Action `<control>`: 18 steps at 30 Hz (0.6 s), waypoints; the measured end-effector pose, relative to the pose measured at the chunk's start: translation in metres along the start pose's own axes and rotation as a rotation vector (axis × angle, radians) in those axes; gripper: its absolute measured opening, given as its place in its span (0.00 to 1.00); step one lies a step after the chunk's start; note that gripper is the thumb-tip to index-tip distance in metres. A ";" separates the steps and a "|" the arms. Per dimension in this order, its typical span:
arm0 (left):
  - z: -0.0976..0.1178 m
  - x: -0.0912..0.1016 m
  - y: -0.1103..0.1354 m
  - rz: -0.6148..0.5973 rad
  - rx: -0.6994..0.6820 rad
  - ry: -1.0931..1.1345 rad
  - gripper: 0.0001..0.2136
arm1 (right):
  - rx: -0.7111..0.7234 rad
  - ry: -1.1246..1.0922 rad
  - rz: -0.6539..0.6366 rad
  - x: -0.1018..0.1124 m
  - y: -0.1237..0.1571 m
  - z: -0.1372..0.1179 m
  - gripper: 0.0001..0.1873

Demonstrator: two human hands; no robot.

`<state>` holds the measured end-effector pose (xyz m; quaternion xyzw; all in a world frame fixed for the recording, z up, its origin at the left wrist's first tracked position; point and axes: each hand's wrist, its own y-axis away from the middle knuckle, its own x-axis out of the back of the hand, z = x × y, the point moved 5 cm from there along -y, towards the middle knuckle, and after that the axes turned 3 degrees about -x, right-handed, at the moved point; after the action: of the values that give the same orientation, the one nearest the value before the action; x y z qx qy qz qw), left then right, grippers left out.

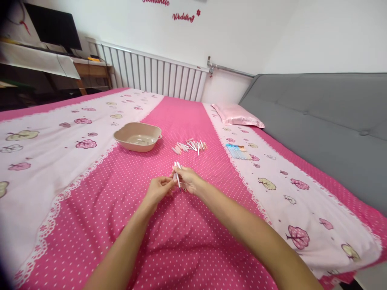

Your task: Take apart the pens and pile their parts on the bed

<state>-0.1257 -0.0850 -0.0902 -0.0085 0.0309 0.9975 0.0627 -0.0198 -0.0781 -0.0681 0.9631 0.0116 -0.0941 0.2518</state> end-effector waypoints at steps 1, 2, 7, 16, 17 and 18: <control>0.000 0.002 -0.001 0.007 -0.002 -0.032 0.18 | -0.020 0.006 0.027 0.005 -0.006 -0.001 0.13; -0.001 0.004 -0.001 0.018 -0.008 -0.064 0.19 | -0.038 0.013 0.053 0.010 -0.013 -0.004 0.14; -0.003 0.016 -0.006 0.096 -0.064 -0.229 0.21 | -0.024 0.064 0.161 0.044 -0.052 -0.060 0.10; -0.003 0.019 -0.006 0.125 -0.108 -0.416 0.14 | -0.053 0.453 0.284 0.084 -0.064 -0.054 0.18; -0.002 0.018 -0.006 0.126 -0.110 -0.431 0.14 | -0.084 0.515 0.250 0.081 -0.062 -0.040 0.16; -0.001 0.018 -0.006 0.126 -0.112 -0.446 0.13 | -0.120 0.574 0.206 0.076 -0.060 -0.027 0.14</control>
<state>-0.1425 -0.0774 -0.0922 0.2104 -0.0388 0.9768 0.0049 0.0553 -0.0150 -0.0881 0.9299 -0.0099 0.2085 0.3028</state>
